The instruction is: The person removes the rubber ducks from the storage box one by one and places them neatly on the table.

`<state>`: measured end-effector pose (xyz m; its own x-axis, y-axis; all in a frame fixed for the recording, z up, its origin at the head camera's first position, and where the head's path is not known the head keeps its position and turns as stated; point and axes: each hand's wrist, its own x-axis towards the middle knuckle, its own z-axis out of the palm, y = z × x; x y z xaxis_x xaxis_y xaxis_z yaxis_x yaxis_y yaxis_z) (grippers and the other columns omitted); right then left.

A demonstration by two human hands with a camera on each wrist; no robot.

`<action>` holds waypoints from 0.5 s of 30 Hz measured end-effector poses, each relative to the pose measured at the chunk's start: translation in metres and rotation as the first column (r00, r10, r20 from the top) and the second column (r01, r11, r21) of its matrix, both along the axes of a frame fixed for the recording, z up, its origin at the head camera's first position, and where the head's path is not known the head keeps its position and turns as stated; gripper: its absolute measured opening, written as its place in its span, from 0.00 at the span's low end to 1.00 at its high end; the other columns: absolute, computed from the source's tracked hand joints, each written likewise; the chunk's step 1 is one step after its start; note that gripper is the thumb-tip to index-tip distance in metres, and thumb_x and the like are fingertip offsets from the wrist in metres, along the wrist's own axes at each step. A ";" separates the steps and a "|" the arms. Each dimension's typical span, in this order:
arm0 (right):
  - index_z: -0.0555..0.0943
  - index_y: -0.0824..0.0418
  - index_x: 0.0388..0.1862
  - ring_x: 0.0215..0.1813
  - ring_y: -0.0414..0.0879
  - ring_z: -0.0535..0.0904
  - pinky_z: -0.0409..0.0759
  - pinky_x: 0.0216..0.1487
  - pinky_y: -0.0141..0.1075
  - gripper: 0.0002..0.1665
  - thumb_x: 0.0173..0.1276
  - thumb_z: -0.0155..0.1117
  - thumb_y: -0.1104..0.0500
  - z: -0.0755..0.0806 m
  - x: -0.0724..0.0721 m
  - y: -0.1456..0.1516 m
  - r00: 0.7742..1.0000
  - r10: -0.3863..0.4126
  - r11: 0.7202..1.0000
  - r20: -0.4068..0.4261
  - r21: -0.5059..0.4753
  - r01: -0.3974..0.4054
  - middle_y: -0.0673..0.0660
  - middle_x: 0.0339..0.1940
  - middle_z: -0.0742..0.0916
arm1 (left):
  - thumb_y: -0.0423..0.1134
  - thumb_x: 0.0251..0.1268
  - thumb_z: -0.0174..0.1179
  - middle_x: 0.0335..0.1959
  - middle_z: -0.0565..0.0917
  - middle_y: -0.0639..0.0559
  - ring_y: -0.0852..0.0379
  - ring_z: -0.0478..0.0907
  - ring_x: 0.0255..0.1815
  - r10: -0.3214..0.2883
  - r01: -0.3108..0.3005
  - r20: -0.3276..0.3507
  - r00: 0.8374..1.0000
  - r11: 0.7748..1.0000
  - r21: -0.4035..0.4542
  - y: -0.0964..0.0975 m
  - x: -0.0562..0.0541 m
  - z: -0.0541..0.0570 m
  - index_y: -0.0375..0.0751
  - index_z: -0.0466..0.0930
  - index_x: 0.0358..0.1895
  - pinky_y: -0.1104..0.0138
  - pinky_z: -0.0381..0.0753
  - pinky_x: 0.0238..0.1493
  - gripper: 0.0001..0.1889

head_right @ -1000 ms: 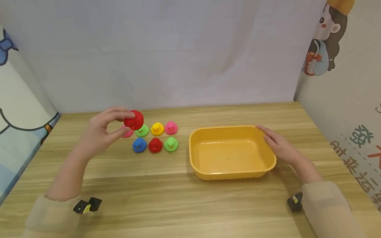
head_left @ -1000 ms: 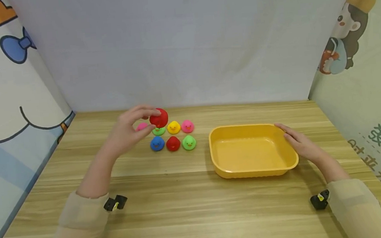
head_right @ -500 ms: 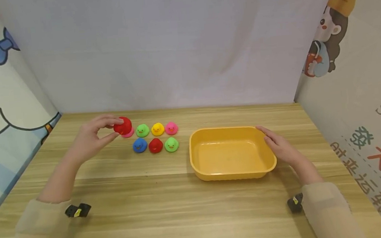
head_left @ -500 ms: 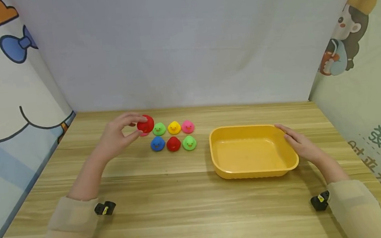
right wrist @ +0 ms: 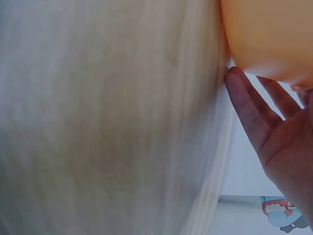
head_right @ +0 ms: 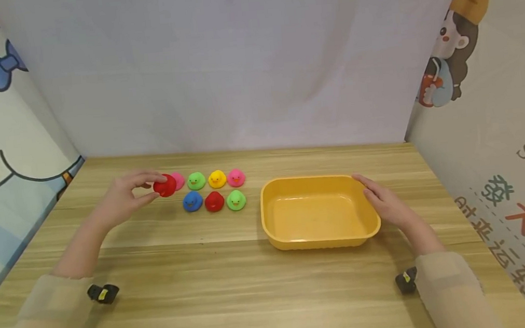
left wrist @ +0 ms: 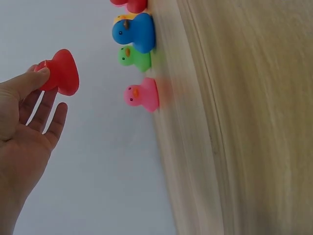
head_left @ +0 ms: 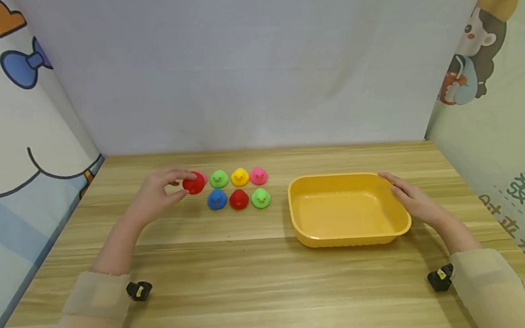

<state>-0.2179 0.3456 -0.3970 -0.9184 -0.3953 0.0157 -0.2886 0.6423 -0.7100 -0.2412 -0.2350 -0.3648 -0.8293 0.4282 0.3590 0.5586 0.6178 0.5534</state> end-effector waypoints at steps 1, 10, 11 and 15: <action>0.52 0.62 0.75 0.72 0.69 0.50 0.54 0.72 0.37 0.29 0.79 0.37 0.58 0.000 0.000 0.000 1.000 0.003 1.000 -0.003 -0.003 -0.003 0.70 0.74 0.57 | 0.23 0.53 0.64 0.52 0.80 0.39 0.43 0.76 0.53 0.002 -0.002 0.013 1.000 1.000 -0.006 -0.001 0.000 -0.002 0.37 0.81 0.49 0.49 0.79 0.46 0.18; 0.52 0.62 0.75 0.72 0.70 0.50 0.52 0.69 0.54 0.29 0.79 0.37 0.59 0.000 0.000 -0.001 1.000 0.004 1.000 0.007 -0.014 -0.004 0.70 0.74 0.56 | 0.23 0.56 0.62 0.53 0.79 0.38 0.41 0.75 0.53 0.010 -0.005 0.112 0.994 0.999 -0.047 -0.011 -0.009 -0.014 0.35 0.80 0.49 0.49 0.79 0.48 0.16; 0.52 0.62 0.75 0.72 0.70 0.50 0.52 0.70 0.53 0.29 0.79 0.37 0.59 0.000 0.000 -0.001 1.000 0.003 1.000 0.007 -0.014 -0.003 0.70 0.74 0.56 | 0.23 0.56 0.62 0.53 0.79 0.38 0.41 0.75 0.53 0.009 -0.003 0.121 0.993 0.999 -0.054 -0.011 -0.011 -0.015 0.35 0.81 0.49 0.49 0.79 0.47 0.16; 0.52 0.62 0.75 0.72 0.70 0.50 0.53 0.70 0.53 0.29 0.79 0.37 0.59 0.000 0.000 0.000 1.000 -0.003 1.000 0.005 -0.012 0.003 0.70 0.74 0.56 | 0.23 0.56 0.61 0.52 0.80 0.38 0.41 0.76 0.53 -0.008 0.021 0.154 0.988 0.997 -0.080 -0.012 -0.017 -0.020 0.35 0.81 0.48 0.50 0.79 0.47 0.15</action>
<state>-0.2181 0.3452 -0.3968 -0.9195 -0.3927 0.0158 -0.2834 0.6346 -0.7190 -0.2584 -0.2473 -0.3851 -0.8653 0.4629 0.1921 0.4803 0.6565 0.5816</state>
